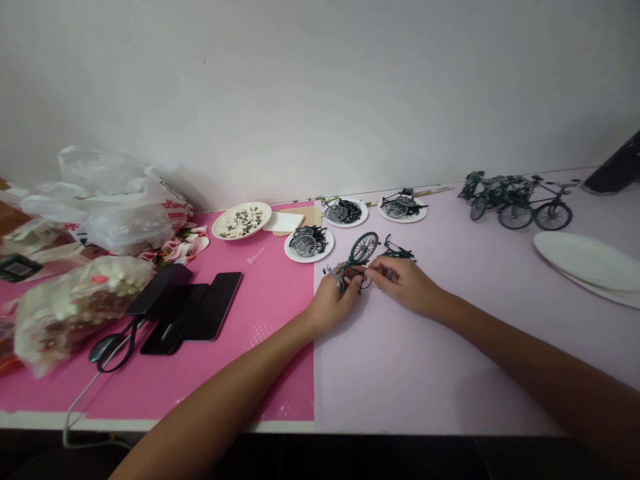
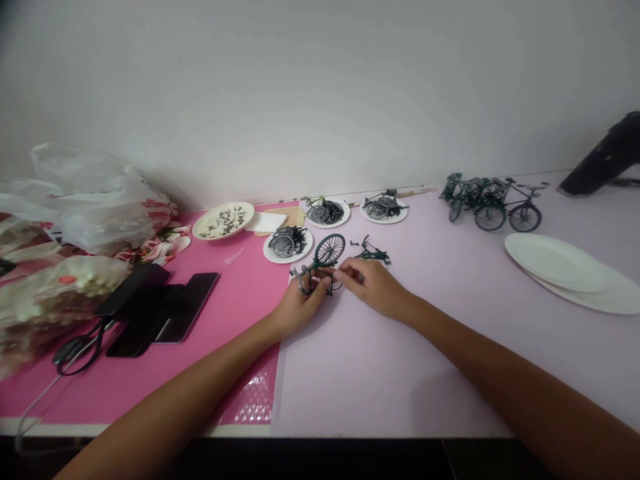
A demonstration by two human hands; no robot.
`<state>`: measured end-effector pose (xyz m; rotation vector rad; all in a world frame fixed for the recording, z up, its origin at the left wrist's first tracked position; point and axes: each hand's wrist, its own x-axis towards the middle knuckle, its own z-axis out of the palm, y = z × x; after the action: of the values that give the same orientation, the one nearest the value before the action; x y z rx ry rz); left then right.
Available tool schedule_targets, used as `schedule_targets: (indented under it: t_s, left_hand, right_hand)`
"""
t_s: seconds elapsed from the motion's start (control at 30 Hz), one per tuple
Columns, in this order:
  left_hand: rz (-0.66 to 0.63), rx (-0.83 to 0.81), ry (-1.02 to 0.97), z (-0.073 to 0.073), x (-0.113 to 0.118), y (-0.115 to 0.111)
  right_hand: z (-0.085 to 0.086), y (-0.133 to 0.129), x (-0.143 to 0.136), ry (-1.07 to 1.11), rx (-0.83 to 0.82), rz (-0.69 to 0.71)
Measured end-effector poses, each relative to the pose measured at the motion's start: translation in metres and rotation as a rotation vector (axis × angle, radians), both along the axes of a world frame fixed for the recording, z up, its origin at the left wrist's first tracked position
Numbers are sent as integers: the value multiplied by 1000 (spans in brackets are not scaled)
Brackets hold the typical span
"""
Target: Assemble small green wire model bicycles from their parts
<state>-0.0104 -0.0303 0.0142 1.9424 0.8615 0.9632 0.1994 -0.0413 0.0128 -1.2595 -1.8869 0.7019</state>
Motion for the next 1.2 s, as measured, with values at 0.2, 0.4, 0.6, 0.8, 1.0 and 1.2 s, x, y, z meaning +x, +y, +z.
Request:
schedule_targets:
  t_s: [0.2,0.4,0.6,0.8,1.0,1.2]
  left_hand:
    - [-15,-54,-27,-4,0,1]
    - [-8,-92,-77,-8,0,2]
    - [-28,-166,-115,-4,1,2]
    - [-29,-181,-98,-4,0,4]
    - [-22,-200,-92,-7,-2,6]
    - [-77,-174,-127,-6,-1,7]
  right_hand:
    - [0,0,-1,14,-12,-1]
    - [3,-1,-2,25,30,3]
    - [3,-1,-2,11,43,1]
    - [0,1,-1,10,49,-27]
    - [-4,-1,-4,56,5,-14]
    - [-13,1,-4,109,-48,-8]
